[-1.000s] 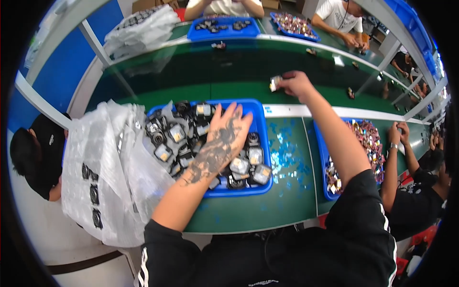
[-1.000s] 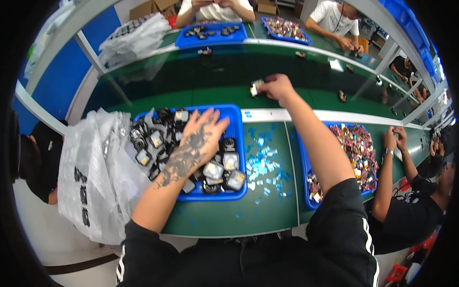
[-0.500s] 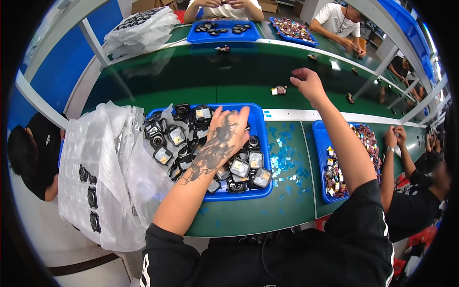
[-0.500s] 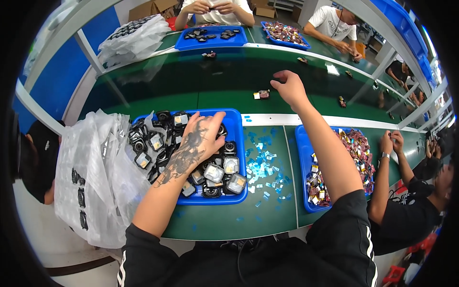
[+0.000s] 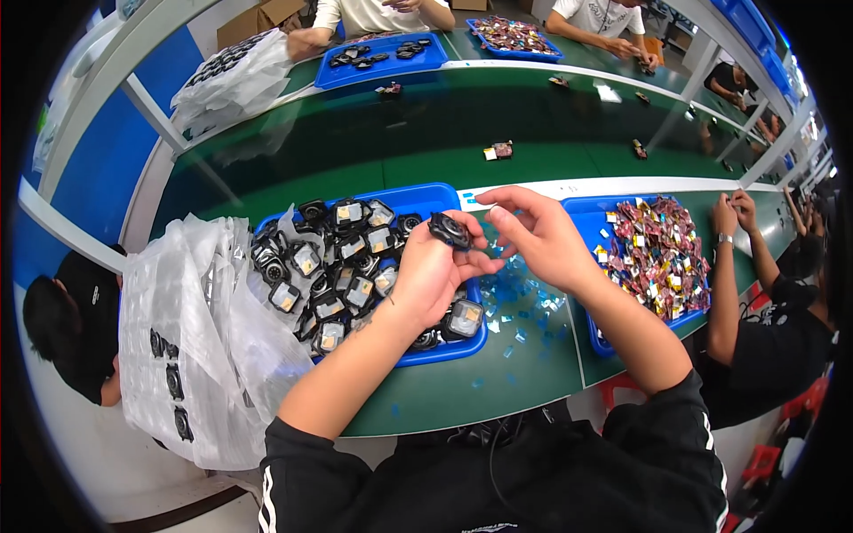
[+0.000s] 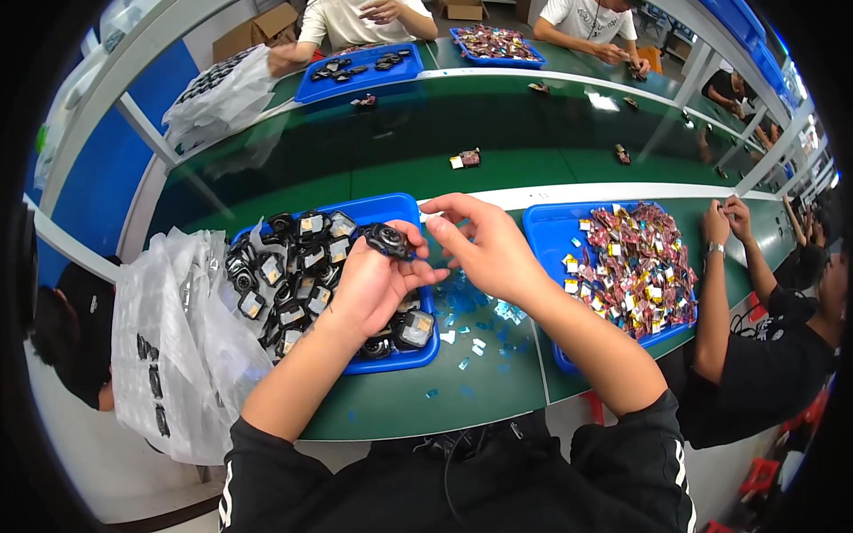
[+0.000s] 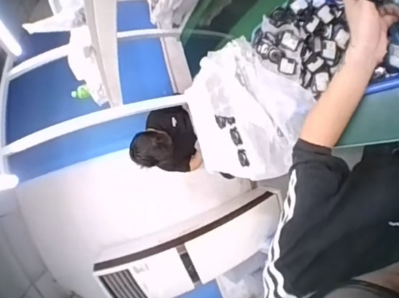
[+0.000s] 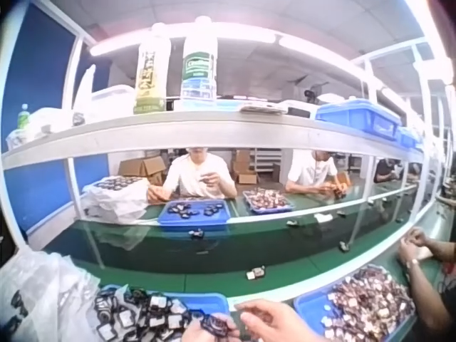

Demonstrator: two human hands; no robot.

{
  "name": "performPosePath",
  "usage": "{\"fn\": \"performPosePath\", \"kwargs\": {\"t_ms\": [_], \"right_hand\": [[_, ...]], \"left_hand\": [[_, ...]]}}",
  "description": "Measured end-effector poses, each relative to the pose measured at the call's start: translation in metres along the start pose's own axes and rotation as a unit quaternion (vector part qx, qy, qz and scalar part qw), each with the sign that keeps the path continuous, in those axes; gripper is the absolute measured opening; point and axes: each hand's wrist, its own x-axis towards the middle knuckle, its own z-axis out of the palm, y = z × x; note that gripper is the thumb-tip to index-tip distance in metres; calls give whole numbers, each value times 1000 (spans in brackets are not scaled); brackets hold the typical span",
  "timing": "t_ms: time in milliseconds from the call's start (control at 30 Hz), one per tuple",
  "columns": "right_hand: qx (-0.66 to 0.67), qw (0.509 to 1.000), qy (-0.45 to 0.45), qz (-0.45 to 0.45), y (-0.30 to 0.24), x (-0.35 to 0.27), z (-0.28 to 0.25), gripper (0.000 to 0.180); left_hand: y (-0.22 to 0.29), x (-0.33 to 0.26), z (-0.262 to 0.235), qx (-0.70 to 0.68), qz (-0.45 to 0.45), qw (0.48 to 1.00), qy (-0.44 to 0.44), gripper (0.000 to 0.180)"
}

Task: Assembling small electronic components by connecting batteries and wiring into a housing unit.

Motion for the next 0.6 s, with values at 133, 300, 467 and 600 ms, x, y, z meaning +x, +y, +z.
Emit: {"fn": "performPosePath", "kwargs": {"t_ms": [133, 300, 467, 600], "right_hand": [[78, 996, -27, -11, 11, -14, 3, 29], [-27, 994, 54, -86, 8, -39, 10, 32], [-178, 964, 77, -180, 2, -69, 14, 47], [-230, 946, 150, -174, 10, -98, 19, 33]], "left_hand": [[-10, -5, 15, 75, 48, 996, 32, 18], [-24, -8, 9, 122, 63, 990, 27, 15], [-33, -13, 14, 258, 60, 960, -89, 13], [-31, -18, 29, 460, 30, 880, -117, 24]]}}
